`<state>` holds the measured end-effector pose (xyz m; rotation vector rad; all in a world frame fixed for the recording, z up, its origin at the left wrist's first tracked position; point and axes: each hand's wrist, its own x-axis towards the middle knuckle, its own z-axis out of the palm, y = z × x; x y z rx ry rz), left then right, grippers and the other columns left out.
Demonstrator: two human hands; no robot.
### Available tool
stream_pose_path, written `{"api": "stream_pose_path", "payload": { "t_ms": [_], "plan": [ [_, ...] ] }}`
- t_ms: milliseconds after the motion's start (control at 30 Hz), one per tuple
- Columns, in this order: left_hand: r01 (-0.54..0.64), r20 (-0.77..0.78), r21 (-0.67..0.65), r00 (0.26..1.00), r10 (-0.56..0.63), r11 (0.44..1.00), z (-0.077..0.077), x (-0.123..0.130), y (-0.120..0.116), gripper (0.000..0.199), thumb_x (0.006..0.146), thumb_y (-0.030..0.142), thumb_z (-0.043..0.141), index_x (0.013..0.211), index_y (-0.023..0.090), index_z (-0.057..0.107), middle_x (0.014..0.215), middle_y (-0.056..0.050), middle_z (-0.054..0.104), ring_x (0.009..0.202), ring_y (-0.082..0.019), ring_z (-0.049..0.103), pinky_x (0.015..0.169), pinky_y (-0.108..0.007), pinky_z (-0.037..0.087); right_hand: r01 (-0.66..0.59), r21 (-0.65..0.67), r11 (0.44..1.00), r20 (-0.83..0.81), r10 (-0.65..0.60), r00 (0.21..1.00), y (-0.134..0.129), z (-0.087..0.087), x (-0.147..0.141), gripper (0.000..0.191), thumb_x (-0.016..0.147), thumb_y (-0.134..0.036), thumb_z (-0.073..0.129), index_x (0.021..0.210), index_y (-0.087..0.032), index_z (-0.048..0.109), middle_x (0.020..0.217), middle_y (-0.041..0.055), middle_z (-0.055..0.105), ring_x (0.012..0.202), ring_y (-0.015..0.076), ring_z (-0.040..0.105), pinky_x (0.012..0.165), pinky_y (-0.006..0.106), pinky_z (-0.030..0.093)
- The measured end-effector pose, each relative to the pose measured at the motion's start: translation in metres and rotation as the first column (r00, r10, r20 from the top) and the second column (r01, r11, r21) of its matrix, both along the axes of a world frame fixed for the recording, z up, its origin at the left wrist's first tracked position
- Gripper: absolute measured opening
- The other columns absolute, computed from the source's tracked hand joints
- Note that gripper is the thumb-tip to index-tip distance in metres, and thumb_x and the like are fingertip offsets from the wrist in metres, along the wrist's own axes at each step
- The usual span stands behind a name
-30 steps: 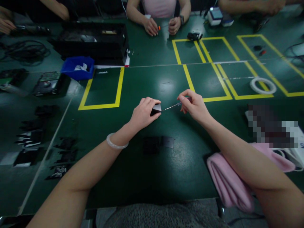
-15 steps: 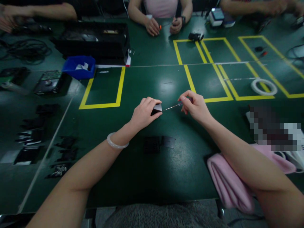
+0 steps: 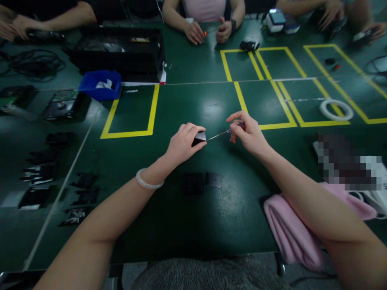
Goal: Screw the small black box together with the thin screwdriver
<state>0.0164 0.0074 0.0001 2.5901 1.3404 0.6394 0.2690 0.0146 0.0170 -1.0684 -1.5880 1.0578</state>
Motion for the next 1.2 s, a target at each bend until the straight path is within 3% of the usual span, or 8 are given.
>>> {"api": "stream_pose_path", "payload": {
  "t_ms": [233,333,467,567,700,933,1200],
  "plan": [
    [0.002,-0.009,-0.006,1.0,-0.002,1.0,0.0013,0.0002,-0.0003,0.035,0.099,0.031,0.069,0.13,0.019,0.059,0.124,-0.01,0.066,0.116,-0.029,0.059,0.096,-0.042,0.053,0.061,-0.007,0.998,0.056,-0.061,0.997,-0.0002,-0.0005,-0.0012,0.022,0.096,-0.038,0.063,0.082,-0.023,0.057,0.046,-0.0076,0.047,0.04,0.0116,0.05,0.046,0.028,0.043],
    [-0.003,-0.014,-0.006,1.0,0.002,1.0,0.0009,0.0005,-0.0001,0.036,0.098,0.031,0.069,0.13,0.019,0.059,0.124,-0.01,0.066,0.116,-0.029,0.059,0.097,-0.042,0.053,0.054,0.006,0.999,0.028,-0.054,0.998,0.0002,-0.0021,-0.0015,0.013,0.094,-0.033,0.066,0.093,-0.025,0.057,0.05,-0.0088,0.048,0.041,0.0119,0.051,0.046,0.028,0.044],
    [-0.008,-0.013,-0.009,1.0,0.008,1.0,0.0004,0.0008,0.0001,0.036,0.098,0.032,0.07,0.129,0.02,0.059,0.124,-0.01,0.066,0.117,-0.029,0.059,0.098,-0.043,0.053,0.04,0.016,0.999,0.002,-0.04,0.999,0.0014,-0.0032,-0.0007,0.018,0.09,-0.028,0.069,0.102,-0.026,0.056,0.059,-0.0091,0.05,0.044,0.0116,0.053,0.049,0.029,0.046],
    [-0.002,-0.014,0.001,1.0,0.002,1.0,0.0003,0.0006,0.0002,0.036,0.098,0.031,0.07,0.129,0.019,0.059,0.123,-0.01,0.066,0.116,-0.029,0.059,0.097,-0.043,0.053,0.06,0.01,0.998,0.044,-0.06,0.997,0.0023,-0.0027,0.0006,0.012,0.092,-0.031,0.068,0.091,-0.024,0.058,0.055,-0.0073,0.054,0.046,0.0121,0.054,0.05,0.029,0.044],
    [0.004,-0.021,0.02,1.0,-0.004,1.0,0.0002,0.0005,0.0001,0.036,0.098,0.031,0.07,0.13,0.017,0.06,0.123,-0.011,0.066,0.115,-0.03,0.06,0.096,-0.042,0.053,0.095,0.0,0.995,0.107,-0.095,0.99,0.0029,-0.0026,0.0021,0.027,0.097,-0.035,0.063,0.074,-0.022,0.057,0.046,-0.0058,0.051,0.043,0.0097,0.046,0.05,0.028,0.035],
    [-0.003,-0.039,0.026,0.999,0.004,1.0,0.0012,0.0011,-0.0001,0.034,0.099,0.031,0.068,0.129,0.019,0.059,0.122,-0.011,0.066,0.115,-0.029,0.06,0.097,-0.042,0.053,0.048,-0.093,0.994,0.033,-0.046,0.998,0.0044,-0.0019,0.0025,0.01,0.089,-0.023,0.068,0.095,-0.022,0.059,0.052,-0.0073,0.058,0.051,0.0127,0.059,0.059,0.028,0.044],
    [0.0,-0.037,0.038,0.999,0.002,0.999,0.0012,0.0007,-0.0001,0.035,0.097,0.031,0.07,0.128,0.018,0.06,0.121,-0.011,0.066,0.113,-0.029,0.06,0.095,-0.042,0.053,0.027,0.006,1.0,0.058,-0.027,0.998,0.0019,-0.0003,0.0025,0.015,0.087,-0.022,0.067,0.099,-0.022,0.06,0.061,-0.0061,0.061,0.056,0.0137,0.063,0.062,0.03,0.046]
  ]
}}
